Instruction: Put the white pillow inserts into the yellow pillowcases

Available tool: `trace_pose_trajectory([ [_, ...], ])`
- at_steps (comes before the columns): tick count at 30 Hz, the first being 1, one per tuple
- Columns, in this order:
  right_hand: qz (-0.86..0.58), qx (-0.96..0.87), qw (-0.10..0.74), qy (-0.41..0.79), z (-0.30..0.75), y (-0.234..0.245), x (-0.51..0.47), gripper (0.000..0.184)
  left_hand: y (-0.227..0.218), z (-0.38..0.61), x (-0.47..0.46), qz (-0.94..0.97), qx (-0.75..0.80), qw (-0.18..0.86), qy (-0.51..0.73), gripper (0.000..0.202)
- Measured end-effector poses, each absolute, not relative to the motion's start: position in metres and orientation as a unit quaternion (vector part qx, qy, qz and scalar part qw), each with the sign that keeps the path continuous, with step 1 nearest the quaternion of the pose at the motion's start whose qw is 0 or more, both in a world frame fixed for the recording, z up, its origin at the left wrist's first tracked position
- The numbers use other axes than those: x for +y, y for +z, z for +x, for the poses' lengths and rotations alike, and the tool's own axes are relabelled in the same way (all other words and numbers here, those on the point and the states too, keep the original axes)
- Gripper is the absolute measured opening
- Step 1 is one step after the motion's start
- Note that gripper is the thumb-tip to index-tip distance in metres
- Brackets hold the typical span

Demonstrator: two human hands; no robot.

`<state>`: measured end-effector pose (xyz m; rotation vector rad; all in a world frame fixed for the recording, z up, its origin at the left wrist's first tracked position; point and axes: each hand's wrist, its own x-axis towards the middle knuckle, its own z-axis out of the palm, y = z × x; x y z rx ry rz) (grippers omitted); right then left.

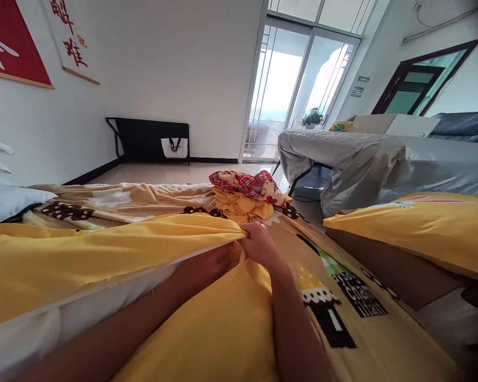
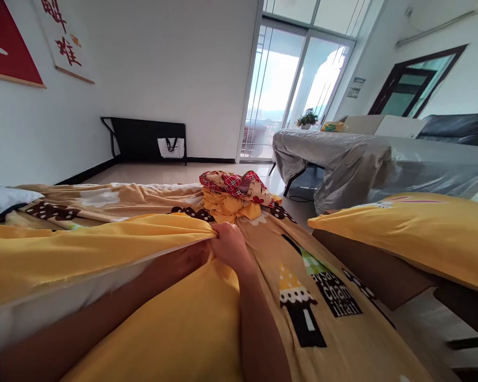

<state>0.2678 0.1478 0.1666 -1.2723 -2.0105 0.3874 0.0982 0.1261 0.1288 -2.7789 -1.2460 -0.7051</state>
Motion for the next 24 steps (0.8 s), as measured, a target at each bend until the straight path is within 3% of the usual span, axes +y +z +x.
trace_pose_trajectory([
  [4,-0.472,-0.771,0.412,0.116,0.262,0.168,0.144,0.010,0.123,0.095,0.126,-0.905,-0.341,0.157,-0.200,0.044],
  [10,-0.513,-0.731,0.425,0.150,0.253,0.165,0.145,0.006,0.117,0.088,0.125,-0.887,-0.289,0.314,-0.178,0.044],
  [18,-0.501,-0.714,0.446,0.202,0.246,0.161,0.150,0.011,0.116,0.087,0.129,-0.881,-0.297,0.315,-0.189,0.041],
  [24,-0.474,-0.730,0.447,0.209,0.246,0.161,0.151,0.011,0.116,0.078,0.125,-0.876,-0.283,0.243,-0.305,0.025],
])
